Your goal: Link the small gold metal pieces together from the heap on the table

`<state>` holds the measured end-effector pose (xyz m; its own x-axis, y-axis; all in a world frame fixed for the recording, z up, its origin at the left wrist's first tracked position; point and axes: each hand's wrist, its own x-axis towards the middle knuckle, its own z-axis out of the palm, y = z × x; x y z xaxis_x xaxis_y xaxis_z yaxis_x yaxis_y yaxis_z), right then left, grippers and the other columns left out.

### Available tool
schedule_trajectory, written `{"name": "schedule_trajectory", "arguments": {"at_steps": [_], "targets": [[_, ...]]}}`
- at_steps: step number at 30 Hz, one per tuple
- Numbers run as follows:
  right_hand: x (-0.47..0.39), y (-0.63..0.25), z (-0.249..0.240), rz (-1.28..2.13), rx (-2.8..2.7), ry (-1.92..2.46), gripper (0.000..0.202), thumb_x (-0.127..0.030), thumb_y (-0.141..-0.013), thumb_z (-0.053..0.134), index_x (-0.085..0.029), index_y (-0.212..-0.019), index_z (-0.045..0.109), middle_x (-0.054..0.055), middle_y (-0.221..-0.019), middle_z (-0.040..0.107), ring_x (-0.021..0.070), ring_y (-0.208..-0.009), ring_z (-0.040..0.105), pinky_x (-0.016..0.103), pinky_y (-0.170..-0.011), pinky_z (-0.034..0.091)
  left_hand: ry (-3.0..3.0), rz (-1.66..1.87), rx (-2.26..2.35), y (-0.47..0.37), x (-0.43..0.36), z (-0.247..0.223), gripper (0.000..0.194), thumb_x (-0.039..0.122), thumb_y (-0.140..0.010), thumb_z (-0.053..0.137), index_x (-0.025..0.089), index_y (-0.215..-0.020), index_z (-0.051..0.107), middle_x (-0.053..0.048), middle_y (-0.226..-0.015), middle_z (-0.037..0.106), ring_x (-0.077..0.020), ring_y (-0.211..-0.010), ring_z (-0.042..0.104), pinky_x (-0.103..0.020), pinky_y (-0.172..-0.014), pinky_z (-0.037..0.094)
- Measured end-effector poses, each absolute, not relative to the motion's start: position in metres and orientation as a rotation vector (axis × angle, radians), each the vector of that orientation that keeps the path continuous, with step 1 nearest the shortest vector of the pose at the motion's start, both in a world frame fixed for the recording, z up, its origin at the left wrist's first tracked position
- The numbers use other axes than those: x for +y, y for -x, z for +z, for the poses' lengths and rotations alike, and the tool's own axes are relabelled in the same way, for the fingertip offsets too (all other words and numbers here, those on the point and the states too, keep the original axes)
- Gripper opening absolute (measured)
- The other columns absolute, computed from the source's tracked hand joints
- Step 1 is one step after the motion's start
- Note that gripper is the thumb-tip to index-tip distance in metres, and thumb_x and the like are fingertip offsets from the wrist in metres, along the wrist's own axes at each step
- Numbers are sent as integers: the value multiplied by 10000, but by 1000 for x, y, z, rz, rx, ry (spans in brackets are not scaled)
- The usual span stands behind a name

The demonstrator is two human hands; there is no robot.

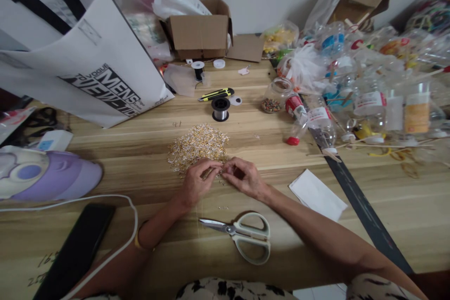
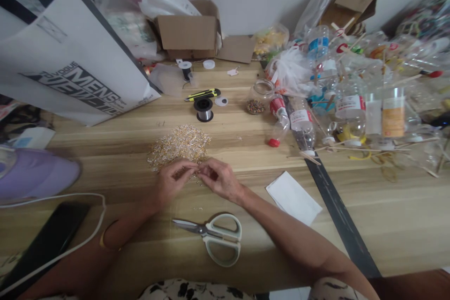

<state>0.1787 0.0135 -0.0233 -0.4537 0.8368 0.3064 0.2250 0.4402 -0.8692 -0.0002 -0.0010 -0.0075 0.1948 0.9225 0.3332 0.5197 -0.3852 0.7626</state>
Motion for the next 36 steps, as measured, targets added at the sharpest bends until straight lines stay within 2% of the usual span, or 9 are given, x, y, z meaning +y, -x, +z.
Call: {"name": "schedule_trajectory", "arguments": {"at_steps": [10, 18, 25, 31, 36], "targets": [[17, -180, -24, 931, -1953, 811, 122, -256, -827, 607, -171, -909, 577, 38, -784, 549, 137, -687, 527, 250, -605, 437, -1942, 1050, 1355, -2, -4, -8, 126, 141, -802, 573, 172, -886, 661, -48, -842, 694, -159, -779, 648, -263, -752, 493], [16, -178, -23, 925, -2009, 798, 41, -194, -838, 545, -168, -814, 565, 35, -748, 551, 129, -661, 513, 245, -587, 418, -1853, 1050, 1382, -3, -3, -7, 185, 136, -784, 582, 171, -953, 646, -12, -758, 688, -135, -715, 640, -239, -738, 495], [13, -180, -20, 901, -1989, 863, 214, -235, -826, 550, -178, -641, 458, -10, -620, 474, 102, -551, 432, 235, -527, 353, -1808, 1064, 1381, -2, -2, -4, 184, 146, -775, 598, 175, -950, 644, -17, -757, 701, -146, -726, 649, -262, -759, 498], [13, -180, -18, 888, -1942, 846, 93, -258, -836, 556, -175, -798, 546, 28, -725, 537, 131, -639, 493, 248, -570, 398, -1845, 1069, 1389, -2, -3, -4, 182, 141, -772, 592, 183, -940, 648, -12, -758, 696, -138, -715, 639, -248, -733, 499], [14, -179, -22, 925, -1929, 866, 87, -253, -838, 577, -168, -858, 578, 32, -743, 564, 126, -637, 509, 242, -578, 411, -1877, 1059, 1362, -2, -4, -6, 181, 135, -781, 580, 177, -943, 650, -21, -784, 695, -140, -722, 641, -248, -736, 497]]}}
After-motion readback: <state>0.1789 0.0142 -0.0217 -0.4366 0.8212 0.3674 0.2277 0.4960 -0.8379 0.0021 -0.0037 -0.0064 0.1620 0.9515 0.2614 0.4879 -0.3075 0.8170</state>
